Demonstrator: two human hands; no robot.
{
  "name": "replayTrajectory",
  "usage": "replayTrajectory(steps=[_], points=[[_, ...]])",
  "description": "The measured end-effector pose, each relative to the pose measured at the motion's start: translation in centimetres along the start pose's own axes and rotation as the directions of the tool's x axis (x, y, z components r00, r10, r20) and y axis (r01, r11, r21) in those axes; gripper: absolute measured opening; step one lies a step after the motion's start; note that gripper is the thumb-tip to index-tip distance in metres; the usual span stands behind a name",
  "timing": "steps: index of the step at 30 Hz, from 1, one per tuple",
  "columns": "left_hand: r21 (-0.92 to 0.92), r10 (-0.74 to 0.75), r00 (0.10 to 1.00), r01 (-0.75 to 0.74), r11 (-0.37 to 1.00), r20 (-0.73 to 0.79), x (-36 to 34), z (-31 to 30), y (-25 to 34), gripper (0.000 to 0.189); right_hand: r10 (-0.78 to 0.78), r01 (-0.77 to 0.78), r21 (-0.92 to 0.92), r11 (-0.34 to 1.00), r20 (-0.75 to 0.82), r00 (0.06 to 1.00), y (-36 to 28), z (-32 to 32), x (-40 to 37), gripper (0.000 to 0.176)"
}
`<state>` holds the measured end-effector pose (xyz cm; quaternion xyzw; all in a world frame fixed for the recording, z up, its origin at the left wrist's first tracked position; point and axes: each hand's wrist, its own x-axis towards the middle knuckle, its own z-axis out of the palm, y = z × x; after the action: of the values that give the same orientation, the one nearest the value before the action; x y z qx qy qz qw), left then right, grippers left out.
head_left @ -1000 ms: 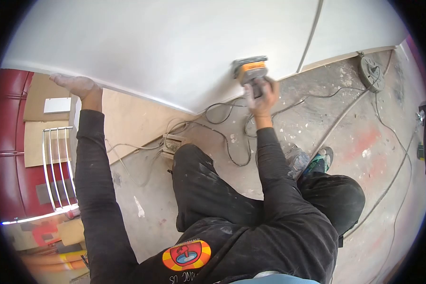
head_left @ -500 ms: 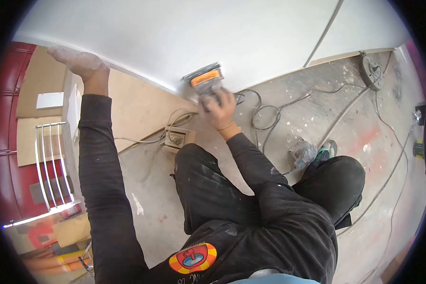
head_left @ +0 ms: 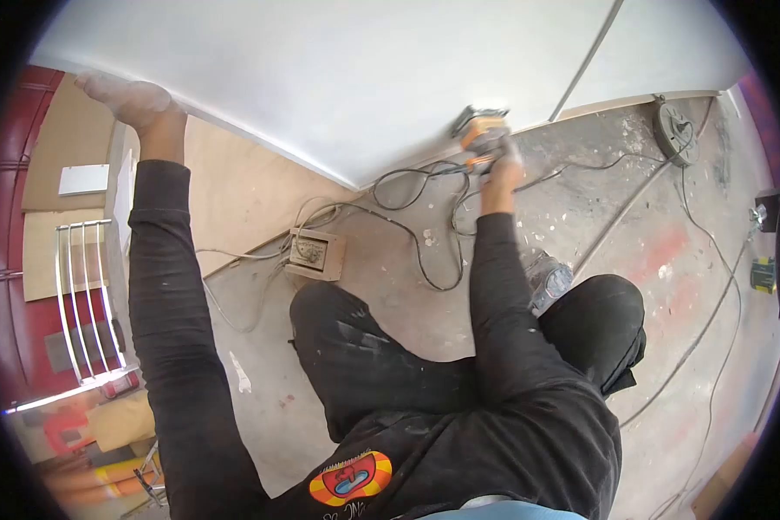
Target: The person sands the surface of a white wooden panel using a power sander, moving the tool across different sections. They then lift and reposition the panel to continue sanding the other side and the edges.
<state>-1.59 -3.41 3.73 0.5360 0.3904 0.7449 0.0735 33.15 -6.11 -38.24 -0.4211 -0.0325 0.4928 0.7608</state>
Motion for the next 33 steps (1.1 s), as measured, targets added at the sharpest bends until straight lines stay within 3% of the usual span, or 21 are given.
replayTrajectory(steps=[1,2,4,6,9,11,15,16,17,18,19,21,22,23,25,28,33], points=[[0.048,0.047,0.999,-0.046,0.998,-0.016,0.1,0.1,0.1,0.074,0.134,-0.134,-0.007,0.991,-0.007,0.991,-1.1,2.5,-4.7,0.033],[0.102,0.094,0.995,-0.090,0.991,-0.030,0.2,0.0,0.2,0.075,0.234,-0.238,0.108,0.965,0.051,0.971,2.3,2.2,-5.6,0.035],[0.105,0.088,0.994,-0.081,0.991,-0.066,0.8,-0.3,-0.2,0.075,0.378,-0.390,0.136,0.911,0.103,0.920,3.2,5.3,-11.6,0.034],[0.101,0.075,0.992,-0.065,0.993,-0.102,0.2,-0.1,0.4,0.076,0.540,-0.603,0.296,0.741,0.271,0.797,4.3,7.9,-16.2,0.034],[0.234,-0.013,0.984,0.056,0.971,-0.180,-0.8,0.8,1.4,0.076,0.600,-0.683,0.342,0.646,0.326,0.730,3.8,10.8,-20.1,0.036],[0.443,0.204,0.971,-0.132,0.887,-0.120,1.1,-1.7,-0.7,0.064,0.744,-0.772,0.408,0.487,0.269,0.611,2.6,11.4,-20.6,0.038],[0.302,0.161,0.987,-0.160,0.940,0.023,4.1,-5.2,-2.6,0.050,0.658,-0.633,0.579,0.514,0.208,0.724,-0.9,9.6,-15.7,0.041],[0.012,0.080,0.997,-0.080,0.997,0.003,4.7,-6.1,-2.8,0.045,0.633,-0.626,0.555,0.548,0.215,0.744,-2.1,8.7,-13.7,0.042],[-0.281,-0.006,1.000,0.007,0.960,0.004,3.4,-4.3,-1.2,0.044,0.617,-0.592,0.552,0.588,0.168,0.769,-3.1,8.0,-11.9,0.046],[0.160,0.107,0.990,-0.091,0.983,-0.090,1.6,-2.1,-0.4,0.045,0.621,-0.586,0.542,0.602,0.144,0.771,-4.3,7.1,-10.1,0.049],[0.155,0.106,0.991,-0.092,0.984,-0.087,-1.3,1.1,2.1,0.045,0.623,-0.580,0.532,0.616,0.121,0.773,-5.3,6.2,-8.3,0.053],[0.303,0.077,0.980,-0.019,0.953,-0.181,-5.4,6.0,5.5,0.080,0.556,-0.540,0.476,0.694,0.122,0.822,-7.3,4.1,-4.8,0.064],[0.300,0.076,0.981,-0.020,0.954,-0.177,-4.2,4.8,4.5,0.080,0.500,-0.481,0.457,0.748,0.089,0.861,-8.4,3.2,-3.3,0.072],[0.264,0.034,0.985,0.012,0.965,-0.168,-1.7,1.5,2.8,0.080,0.450,-0.429,0.471,0.771,0.074,0.890,-9.6,2.3,-1.7,0.062],[0.230,-0.007,0.988,0.042,0.972,-0.151,0.2,0.2,1.6,0.080,0.401,-0.362,0.518,0.775,0.041,0.915,-12.6,1.1,0.8,0.063],[0.281,-0.034,0.987,0.078,0.957,-0.156,-0.7,0.8,2.7,0.082,0.404,-0.337,0.465,0.819,-0.050,0.913,-14.2,-0.9,4.8,0.061],[0.491,0.069,0.977,0.040,0.870,-0.202,-0.7,0.5,2.7,0.075,0.487,-0.419,0.443,0.792,-0.045,0.872,-14.3,-1.0,5.0,0.056]])
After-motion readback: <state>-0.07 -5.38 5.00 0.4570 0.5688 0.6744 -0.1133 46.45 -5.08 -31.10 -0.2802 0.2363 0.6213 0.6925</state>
